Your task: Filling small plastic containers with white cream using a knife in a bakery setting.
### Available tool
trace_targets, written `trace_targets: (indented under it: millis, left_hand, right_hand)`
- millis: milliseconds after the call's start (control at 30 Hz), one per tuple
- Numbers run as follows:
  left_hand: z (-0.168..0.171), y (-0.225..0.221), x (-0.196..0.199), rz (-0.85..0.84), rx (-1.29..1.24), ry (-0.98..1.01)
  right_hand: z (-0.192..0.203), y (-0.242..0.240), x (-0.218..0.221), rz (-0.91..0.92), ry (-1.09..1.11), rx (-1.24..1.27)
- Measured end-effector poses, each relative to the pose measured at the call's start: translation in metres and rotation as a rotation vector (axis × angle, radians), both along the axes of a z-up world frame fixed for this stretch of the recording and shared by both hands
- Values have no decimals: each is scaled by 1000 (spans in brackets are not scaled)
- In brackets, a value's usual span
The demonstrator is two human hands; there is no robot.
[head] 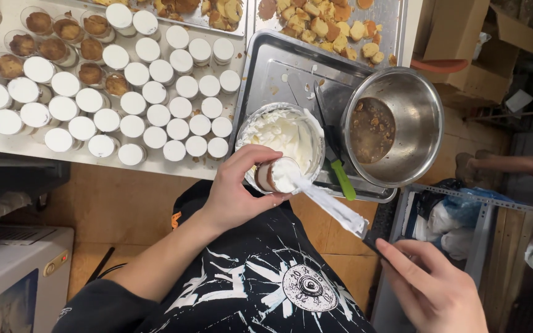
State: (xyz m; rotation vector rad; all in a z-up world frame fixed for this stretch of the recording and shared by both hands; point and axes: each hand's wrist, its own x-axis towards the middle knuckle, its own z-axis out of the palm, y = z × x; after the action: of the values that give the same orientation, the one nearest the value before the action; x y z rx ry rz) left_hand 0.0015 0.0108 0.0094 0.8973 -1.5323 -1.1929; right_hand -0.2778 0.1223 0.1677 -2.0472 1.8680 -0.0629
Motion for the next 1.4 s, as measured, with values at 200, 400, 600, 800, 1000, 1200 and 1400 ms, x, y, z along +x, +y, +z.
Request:
trace_targets:
  millis: [200, 400, 600, 800, 1000, 1200, 1400]
  left_hand:
    - [-11, 2, -6, 165, 15, -27]
    - [-13, 3, -5, 216, 74, -17]
    - [-10, 2, -9, 179, 37, 79]
    - [-7, 1, -2, 147, 22, 149]
    - [-21, -9, 13, 234, 5, 138]
    - [-45, -10, 40, 304, 74, 174]
    - [-55, -1, 48, 317, 111, 168]
  right_hand:
    - [-4, 4, -1, 52, 23, -10]
    - [-6, 9, -12, -19, -54, -41]
    - [-70, 12, -23, -300, -786, 300]
    - [-113, 22, -26, -531, -1337, 538]
    - [-111, 40, -50, -572, -1305, 590]
    - [-137, -17, -38, -613, -686, 377]
    - [-200, -68, -10, -119, -243, 205]
